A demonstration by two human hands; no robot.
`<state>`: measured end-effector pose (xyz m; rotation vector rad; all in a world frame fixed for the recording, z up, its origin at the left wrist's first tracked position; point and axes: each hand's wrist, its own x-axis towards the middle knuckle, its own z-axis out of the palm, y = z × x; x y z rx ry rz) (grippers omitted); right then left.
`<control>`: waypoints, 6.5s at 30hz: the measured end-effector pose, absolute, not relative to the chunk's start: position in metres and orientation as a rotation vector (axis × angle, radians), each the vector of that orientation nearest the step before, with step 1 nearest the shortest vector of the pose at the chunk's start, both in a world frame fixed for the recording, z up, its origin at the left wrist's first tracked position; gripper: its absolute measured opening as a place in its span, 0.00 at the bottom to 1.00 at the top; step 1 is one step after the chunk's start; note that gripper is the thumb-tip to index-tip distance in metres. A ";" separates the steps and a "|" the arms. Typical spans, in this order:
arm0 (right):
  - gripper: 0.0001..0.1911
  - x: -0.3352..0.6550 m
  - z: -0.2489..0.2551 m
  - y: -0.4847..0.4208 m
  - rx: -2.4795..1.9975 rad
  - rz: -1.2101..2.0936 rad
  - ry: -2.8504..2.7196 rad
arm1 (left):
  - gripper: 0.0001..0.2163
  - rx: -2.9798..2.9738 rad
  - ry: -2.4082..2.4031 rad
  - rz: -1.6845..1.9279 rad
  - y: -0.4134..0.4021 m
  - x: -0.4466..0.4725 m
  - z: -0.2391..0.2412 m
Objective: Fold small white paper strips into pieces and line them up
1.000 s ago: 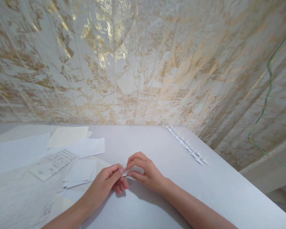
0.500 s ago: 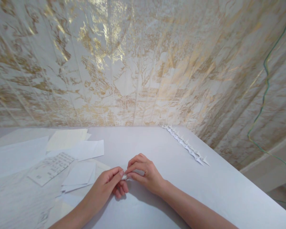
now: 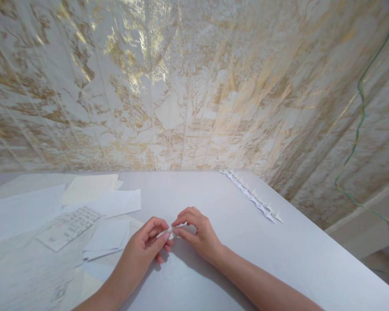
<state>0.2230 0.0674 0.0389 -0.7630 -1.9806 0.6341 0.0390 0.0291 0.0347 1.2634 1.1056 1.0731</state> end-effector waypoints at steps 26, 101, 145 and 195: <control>0.12 0.219 0.043 0.062 -0.786 0.640 -1.959 | 0.06 1.675 1.372 1.145 0.029 0.030 0.041; 0.08 0.205 0.039 0.053 -0.930 1.164 -1.622 | 0.12 1.638 1.360 1.148 0.031 0.032 0.041; 0.09 0.199 0.037 0.052 -0.885 1.250 -1.485 | 0.13 1.580 1.359 1.208 0.026 0.038 0.044; 0.06 0.201 0.043 0.048 -0.993 0.943 -1.745 | 0.11 1.424 1.263 1.226 0.030 0.032 0.029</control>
